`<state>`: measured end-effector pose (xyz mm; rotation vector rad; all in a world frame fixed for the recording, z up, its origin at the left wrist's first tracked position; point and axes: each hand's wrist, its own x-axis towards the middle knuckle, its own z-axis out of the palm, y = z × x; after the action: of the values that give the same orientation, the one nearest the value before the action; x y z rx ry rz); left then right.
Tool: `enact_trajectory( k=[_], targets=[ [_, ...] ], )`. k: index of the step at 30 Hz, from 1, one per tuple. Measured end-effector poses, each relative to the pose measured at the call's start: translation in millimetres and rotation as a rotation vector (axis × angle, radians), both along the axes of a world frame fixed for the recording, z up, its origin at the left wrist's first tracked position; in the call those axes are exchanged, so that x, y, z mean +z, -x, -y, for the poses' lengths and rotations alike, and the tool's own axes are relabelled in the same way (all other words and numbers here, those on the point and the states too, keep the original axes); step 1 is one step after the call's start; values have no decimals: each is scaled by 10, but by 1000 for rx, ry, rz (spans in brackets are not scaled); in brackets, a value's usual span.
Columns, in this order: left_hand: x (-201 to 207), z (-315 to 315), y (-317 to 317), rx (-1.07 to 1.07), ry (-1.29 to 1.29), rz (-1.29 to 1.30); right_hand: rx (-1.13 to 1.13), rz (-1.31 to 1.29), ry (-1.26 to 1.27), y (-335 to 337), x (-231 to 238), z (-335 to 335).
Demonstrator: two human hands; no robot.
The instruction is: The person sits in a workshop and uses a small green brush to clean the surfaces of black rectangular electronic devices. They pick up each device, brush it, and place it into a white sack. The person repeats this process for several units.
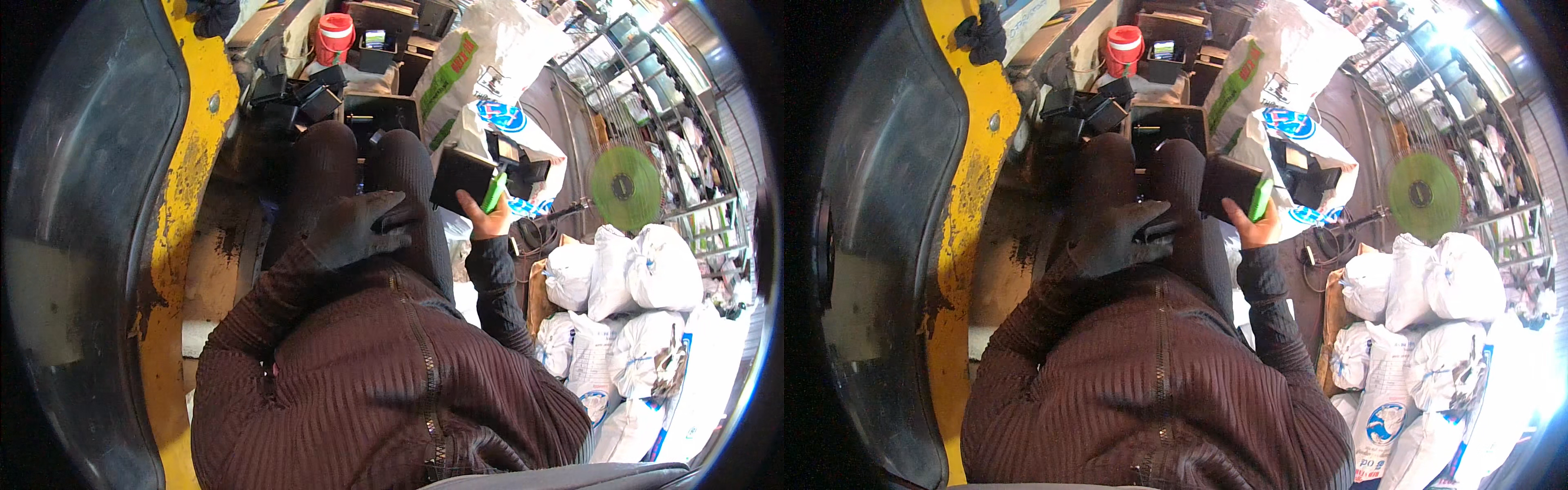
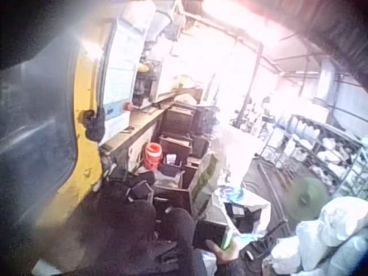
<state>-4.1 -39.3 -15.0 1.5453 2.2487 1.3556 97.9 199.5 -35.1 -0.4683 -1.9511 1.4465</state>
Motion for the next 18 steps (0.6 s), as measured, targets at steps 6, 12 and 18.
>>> enact_trajectory(
  k=[6, 12, 18],
  targets=[
    [410, -261, -32, 158, -221, -309, -4, 278, -453, -52, 74, 244],
    [39, -660, -91, 159, -271, -100, -46, 299, -614, -18, -179, 219],
    [-275, -785, -149, 310, -190, -191, -61, 219, -799, -36, -193, 362]
  ],
)
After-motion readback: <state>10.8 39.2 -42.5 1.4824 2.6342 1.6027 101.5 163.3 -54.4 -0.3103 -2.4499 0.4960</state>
